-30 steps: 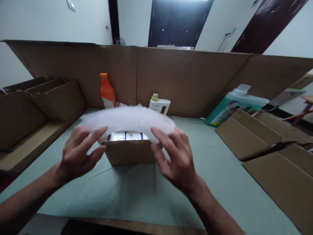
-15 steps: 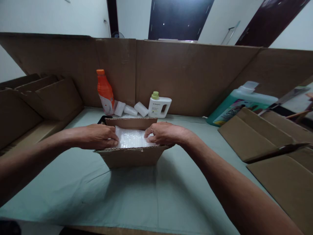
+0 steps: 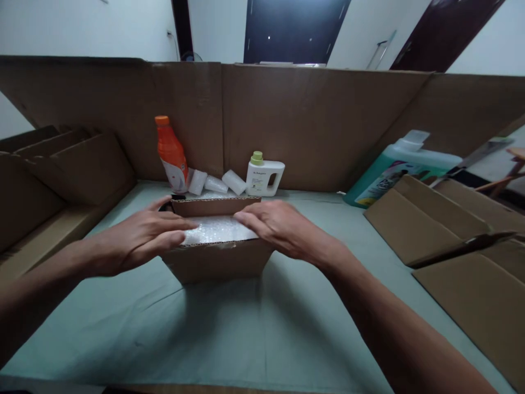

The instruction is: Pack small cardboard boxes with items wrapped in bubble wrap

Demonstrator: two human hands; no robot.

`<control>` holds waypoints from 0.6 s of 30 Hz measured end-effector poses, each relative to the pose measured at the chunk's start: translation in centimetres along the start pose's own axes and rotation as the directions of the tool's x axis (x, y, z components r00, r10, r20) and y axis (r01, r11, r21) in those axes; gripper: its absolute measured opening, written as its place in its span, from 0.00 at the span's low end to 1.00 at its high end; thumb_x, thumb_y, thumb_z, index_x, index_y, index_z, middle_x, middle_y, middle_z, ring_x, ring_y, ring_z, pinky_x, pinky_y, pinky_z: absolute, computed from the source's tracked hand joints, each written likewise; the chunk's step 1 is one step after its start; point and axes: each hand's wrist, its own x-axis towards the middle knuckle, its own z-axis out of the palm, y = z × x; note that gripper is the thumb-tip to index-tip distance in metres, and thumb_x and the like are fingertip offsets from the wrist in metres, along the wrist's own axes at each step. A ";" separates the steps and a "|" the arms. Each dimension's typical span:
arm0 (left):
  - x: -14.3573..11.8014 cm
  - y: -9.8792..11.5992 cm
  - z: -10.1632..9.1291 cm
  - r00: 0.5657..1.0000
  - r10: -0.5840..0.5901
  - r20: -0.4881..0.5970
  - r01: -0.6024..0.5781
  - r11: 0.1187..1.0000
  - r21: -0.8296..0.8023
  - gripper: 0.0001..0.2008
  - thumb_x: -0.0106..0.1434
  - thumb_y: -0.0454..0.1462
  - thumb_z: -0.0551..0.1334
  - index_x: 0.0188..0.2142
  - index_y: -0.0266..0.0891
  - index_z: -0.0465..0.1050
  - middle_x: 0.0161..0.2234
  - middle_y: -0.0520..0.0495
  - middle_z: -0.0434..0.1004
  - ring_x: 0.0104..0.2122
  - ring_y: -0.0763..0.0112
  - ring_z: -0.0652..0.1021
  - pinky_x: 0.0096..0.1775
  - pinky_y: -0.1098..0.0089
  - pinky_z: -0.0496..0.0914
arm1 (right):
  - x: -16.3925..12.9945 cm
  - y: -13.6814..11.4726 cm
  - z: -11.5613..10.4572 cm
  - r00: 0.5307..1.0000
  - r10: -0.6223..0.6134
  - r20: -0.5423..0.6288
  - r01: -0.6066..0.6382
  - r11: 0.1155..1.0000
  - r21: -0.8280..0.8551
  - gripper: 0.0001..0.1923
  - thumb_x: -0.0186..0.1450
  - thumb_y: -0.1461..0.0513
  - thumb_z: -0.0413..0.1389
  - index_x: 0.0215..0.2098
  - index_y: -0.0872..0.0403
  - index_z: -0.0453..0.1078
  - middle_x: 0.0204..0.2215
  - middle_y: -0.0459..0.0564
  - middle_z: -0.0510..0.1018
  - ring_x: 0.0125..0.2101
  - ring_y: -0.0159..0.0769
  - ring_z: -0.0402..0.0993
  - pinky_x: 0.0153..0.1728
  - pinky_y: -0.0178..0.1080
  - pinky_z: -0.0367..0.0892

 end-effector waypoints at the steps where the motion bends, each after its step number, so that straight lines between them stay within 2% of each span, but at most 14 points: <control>1: -1.3 0.1 0.0 0.994 -0.010 -0.111 0.009 1.000 -0.003 0.18 0.74 0.46 0.51 0.55 0.47 0.73 0.51 0.49 0.80 0.52 0.61 0.78 0.67 0.51 0.52 | -1.5 0.1 -0.1 0.990 0.050 -0.129 -0.046 0.998 0.038 0.20 0.73 0.52 0.46 0.36 0.50 0.77 0.33 0.46 0.83 0.34 0.38 0.79 0.37 0.37 0.70; 2: -2.9 0.2 0.3 0.965 -0.046 -0.259 0.044 0.999 -0.016 0.18 0.72 0.44 0.53 0.58 0.48 0.71 0.55 0.48 0.77 0.55 0.59 0.75 0.66 0.51 0.54 | -3.3 0.4 0.1 0.953 0.125 -0.275 -0.108 0.991 0.078 0.18 0.73 0.52 0.48 0.37 0.49 0.77 0.35 0.47 0.83 0.37 0.39 0.80 0.40 0.39 0.70; 3: -4.4 0.2 1.1 0.903 -0.111 -0.415 0.103 0.994 -0.043 0.20 0.71 0.43 0.56 0.60 0.49 0.68 0.58 0.47 0.74 0.58 0.58 0.73 0.65 0.51 0.57 | -5.1 0.9 0.6 0.883 0.208 -0.420 -0.177 0.978 0.113 0.15 0.71 0.51 0.51 0.38 0.49 0.77 0.36 0.47 0.83 0.38 0.41 0.80 0.42 0.40 0.71; 4: -6.0 0.0 2.2 0.810 -0.210 -0.547 0.185 0.977 -0.102 0.23 0.69 0.43 0.59 0.62 0.50 0.65 0.59 0.47 0.72 0.60 0.57 0.71 0.64 0.51 0.60 | -6.8 1.6 1.5 0.798 0.286 -0.530 -0.241 0.958 0.155 0.13 0.69 0.51 0.54 0.38 0.48 0.77 0.36 0.47 0.83 0.39 0.42 0.80 0.43 0.42 0.72; 5: -7.3 -0.3 3.8 0.732 -0.311 -0.606 0.252 0.950 -0.182 0.27 0.67 0.42 0.62 0.65 0.51 0.62 0.62 0.46 0.69 0.62 0.55 0.69 0.63 0.50 0.61 | -8.3 2.3 2.7 0.738 0.350 -0.578 -0.285 0.937 0.202 0.12 0.68 0.51 0.56 0.40 0.48 0.76 0.37 0.48 0.83 0.40 0.43 0.80 0.44 0.43 0.72; 6: -8.4 -0.6 5.7 0.701 -0.404 -0.588 0.312 0.915 -0.257 0.33 0.65 0.43 0.64 0.68 0.51 0.56 0.65 0.44 0.64 0.64 0.53 0.66 0.64 0.48 0.59 | -9.4 3.1 4.1 0.722 0.396 -0.568 -0.318 0.918 0.236 0.13 0.66 0.50 0.58 0.43 0.48 0.76 0.39 0.49 0.83 0.40 0.44 0.80 0.44 0.45 0.73; 7: -9.0 -1.0 7.8 0.698 -0.485 -0.527 0.356 0.873 -0.333 0.39 0.63 0.45 0.66 0.70 0.52 0.50 0.68 0.43 0.59 0.66 0.51 0.63 0.65 0.46 0.57 | -10.1 4.0 5.7 0.742 0.428 -0.515 -0.337 0.903 0.266 0.19 0.63 0.49 0.60 0.49 0.48 0.74 0.44 0.51 0.83 0.41 0.46 0.80 0.43 0.46 0.74; 9: -9.1 -1.7 11.8 0.698 -0.608 -0.378 0.397 0.768 -0.502 0.46 0.61 0.48 0.67 0.71 0.51 0.44 0.71 0.40 0.50 0.68 0.47 0.60 0.65 0.44 0.57 | -10.1 5.3 8.8 0.796 0.469 -0.383 -0.353 0.873 0.335 0.34 0.58 0.48 0.64 0.60 0.49 0.66 0.52 0.56 0.79 0.43 0.49 0.79 0.42 0.49 0.75; 11: -7.8 -2.0 14.7 0.703 -0.664 -0.256 0.384 0.657 -0.649 0.46 0.60 0.52 0.67 0.70 0.48 0.46 0.70 0.37 0.52 0.66 0.46 0.63 0.62 0.46 0.63 | -8.9 6.1 11.5 0.829 0.492 -0.266 -0.355 0.830 0.430 0.41 0.55 0.46 0.65 0.62 0.51 0.62 0.55 0.59 0.77 0.44 0.51 0.79 0.42 0.51 0.76; 13: -5.8 -1.9 16.2 0.702 -0.688 -0.187 0.341 0.554 -0.759 0.44 0.60 0.54 0.66 0.69 0.44 0.49 0.65 0.35 0.62 0.61 0.47 0.70 0.59 0.51 0.68 | -7.3 6.4 13.3 0.843 0.505 -0.185 -0.347 0.774 0.531 0.38 0.54 0.46 0.66 0.58 0.52 0.66 0.51 0.59 0.79 0.45 0.53 0.79 0.43 0.53 0.76; 15: -4.1 -1.6 16.6 0.695 -0.700 -0.165 0.293 0.486 -0.824 0.43 0.59 0.55 0.65 0.67 0.40 0.52 0.60 0.35 0.69 0.58 0.49 0.73 0.57 0.55 0.70 | -6.4 6.4 14.4 0.842 0.516 -0.156 -0.330 0.722 0.608 0.35 0.52 0.45 0.66 0.52 0.52 0.69 0.47 0.59 0.81 0.45 0.56 0.79 0.43 0.54 0.76; 18: -4.1 -1.1 16.8 0.681 -0.711 -0.175 0.279 0.473 -0.836 0.41 0.57 0.56 0.66 0.63 0.39 0.57 0.55 0.36 0.73 0.55 0.51 0.75 0.55 0.58 0.71 | -7.0 5.6 15.5 0.811 0.561 -0.167 -0.345 0.689 0.638 0.31 0.52 0.45 0.66 0.47 0.53 0.72 0.45 0.60 0.82 0.45 0.59 0.78 0.43 0.56 0.75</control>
